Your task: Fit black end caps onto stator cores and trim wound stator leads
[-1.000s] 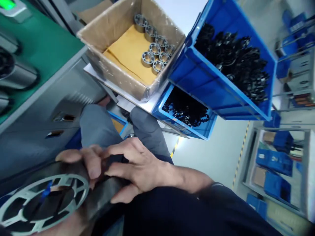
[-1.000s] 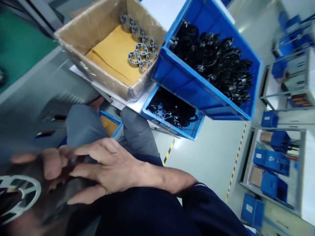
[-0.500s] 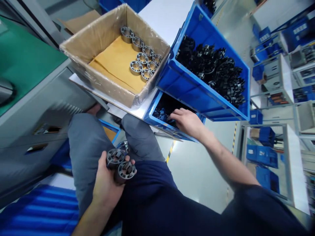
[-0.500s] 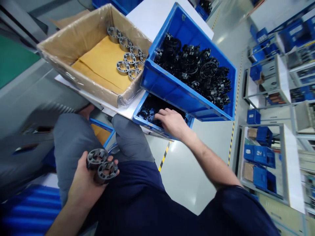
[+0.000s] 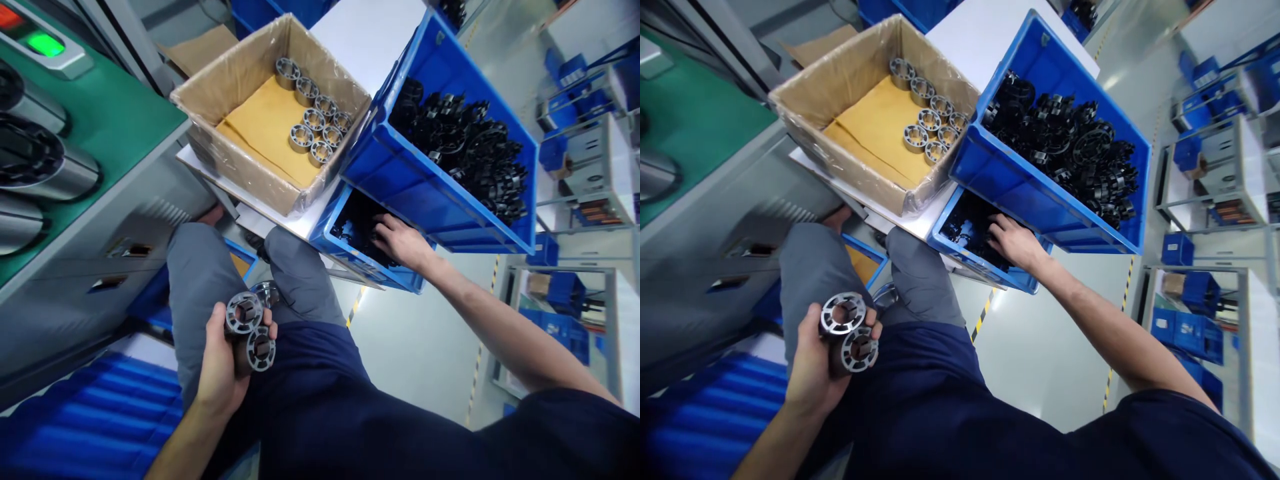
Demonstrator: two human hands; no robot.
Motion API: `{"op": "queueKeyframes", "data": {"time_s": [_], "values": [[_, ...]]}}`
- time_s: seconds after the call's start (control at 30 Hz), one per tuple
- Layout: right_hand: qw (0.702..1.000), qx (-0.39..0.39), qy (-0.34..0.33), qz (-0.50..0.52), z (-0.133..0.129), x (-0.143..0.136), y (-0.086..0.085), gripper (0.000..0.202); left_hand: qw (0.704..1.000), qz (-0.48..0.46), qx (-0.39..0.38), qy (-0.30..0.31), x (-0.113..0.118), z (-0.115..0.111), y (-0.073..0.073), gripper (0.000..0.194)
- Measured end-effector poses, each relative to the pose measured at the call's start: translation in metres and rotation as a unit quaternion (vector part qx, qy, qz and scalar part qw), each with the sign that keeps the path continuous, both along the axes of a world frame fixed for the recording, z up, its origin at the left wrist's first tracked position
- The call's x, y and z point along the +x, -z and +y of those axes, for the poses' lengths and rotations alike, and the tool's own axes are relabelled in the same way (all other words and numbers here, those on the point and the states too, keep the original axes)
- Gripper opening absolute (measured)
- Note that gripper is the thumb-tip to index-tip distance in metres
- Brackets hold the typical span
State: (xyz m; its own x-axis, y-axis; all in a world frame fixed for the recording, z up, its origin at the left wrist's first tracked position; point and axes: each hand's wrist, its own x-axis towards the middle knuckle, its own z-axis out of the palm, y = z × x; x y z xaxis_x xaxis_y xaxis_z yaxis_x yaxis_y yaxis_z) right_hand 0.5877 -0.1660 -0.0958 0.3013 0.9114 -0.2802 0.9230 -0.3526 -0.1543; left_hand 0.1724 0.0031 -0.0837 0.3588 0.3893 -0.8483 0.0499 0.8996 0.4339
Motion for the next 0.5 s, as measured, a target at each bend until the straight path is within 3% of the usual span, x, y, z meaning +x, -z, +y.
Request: {"op": "queueKeyframes", "data": {"time_s": [0.13, 0.23, 0.33, 0.43, 0.5], "values": [[0.989, 0.117, 0.042, 0.075, -0.011, -0.004, -0.01, 0.028, 0.994, -0.072, 0.069, 0.04, -0.004, 0.002, 0.003, 0.069], [0.965, 0.218, 0.073, 0.127, -0.009, -0.026, -0.018, 0.029, 0.982, -0.11, 0.138, 0.065, -0.002, 0.002, 0.001, 0.067], [0.92, 0.319, 0.096, 0.205, 0.006, -0.075, -0.024, 0.032, 0.97, -0.145, 0.182, 0.071, 0.005, 0.002, -0.008, 0.064], [0.864, 0.389, 0.083, 0.309, 0.034, -0.144, -0.031, 0.072, 0.963, -0.162, 0.212, 0.045, 0.014, 0.001, -0.025, 0.063], [0.829, 0.413, 0.054, 0.373, 0.058, -0.187, -0.04, 0.083, 0.958, -0.15, 0.245, 0.009, 0.018, 0.001, -0.037, 0.062]]}}
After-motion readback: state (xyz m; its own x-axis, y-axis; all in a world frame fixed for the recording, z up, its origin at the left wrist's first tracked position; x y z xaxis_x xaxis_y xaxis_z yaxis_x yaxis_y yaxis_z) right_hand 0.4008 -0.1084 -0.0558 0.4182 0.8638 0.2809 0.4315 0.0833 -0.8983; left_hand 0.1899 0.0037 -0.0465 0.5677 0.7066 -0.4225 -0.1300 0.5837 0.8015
